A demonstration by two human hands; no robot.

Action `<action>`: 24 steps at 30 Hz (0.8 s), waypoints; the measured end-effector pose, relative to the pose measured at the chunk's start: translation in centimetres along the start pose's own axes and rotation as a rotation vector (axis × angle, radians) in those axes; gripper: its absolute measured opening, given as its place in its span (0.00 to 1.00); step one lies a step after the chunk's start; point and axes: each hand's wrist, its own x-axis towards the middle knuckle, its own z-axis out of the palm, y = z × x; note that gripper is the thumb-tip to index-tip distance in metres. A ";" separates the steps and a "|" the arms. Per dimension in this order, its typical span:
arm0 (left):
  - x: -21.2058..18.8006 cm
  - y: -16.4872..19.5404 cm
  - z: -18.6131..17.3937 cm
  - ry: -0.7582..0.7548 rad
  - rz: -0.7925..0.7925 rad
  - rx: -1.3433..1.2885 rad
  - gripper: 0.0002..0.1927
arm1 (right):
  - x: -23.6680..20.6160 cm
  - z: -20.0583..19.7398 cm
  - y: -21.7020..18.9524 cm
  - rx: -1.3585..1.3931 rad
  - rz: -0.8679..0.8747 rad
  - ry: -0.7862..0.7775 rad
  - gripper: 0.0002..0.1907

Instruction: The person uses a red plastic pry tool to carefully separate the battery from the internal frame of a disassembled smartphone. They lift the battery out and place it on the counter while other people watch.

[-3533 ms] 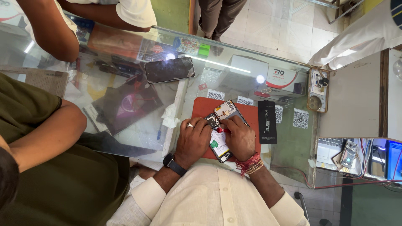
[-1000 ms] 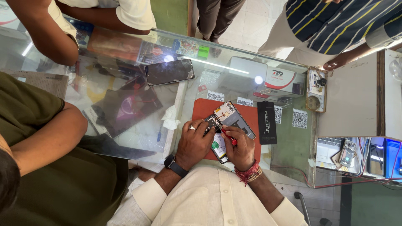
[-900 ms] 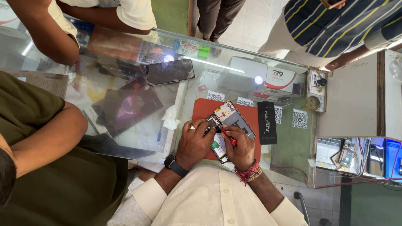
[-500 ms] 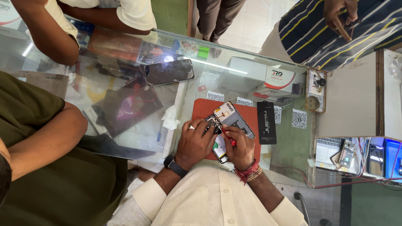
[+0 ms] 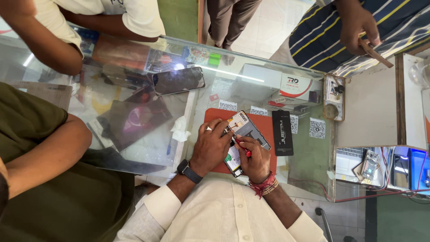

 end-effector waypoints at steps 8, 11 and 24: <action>-0.1 0.0 0.9 -0.009 -0.087 -0.085 0.10 | -0.3 -0.3 0.6 0.039 0.006 0.021 0.13; 0.1 0.1 1.2 0.012 -0.089 -0.111 0.09 | -0.3 -0.4 0.6 0.058 0.012 0.037 0.13; 0.9 0.7 0.9 0.004 0.039 0.050 0.09 | -0.5 -1.8 0.4 0.076 0.069 0.081 0.13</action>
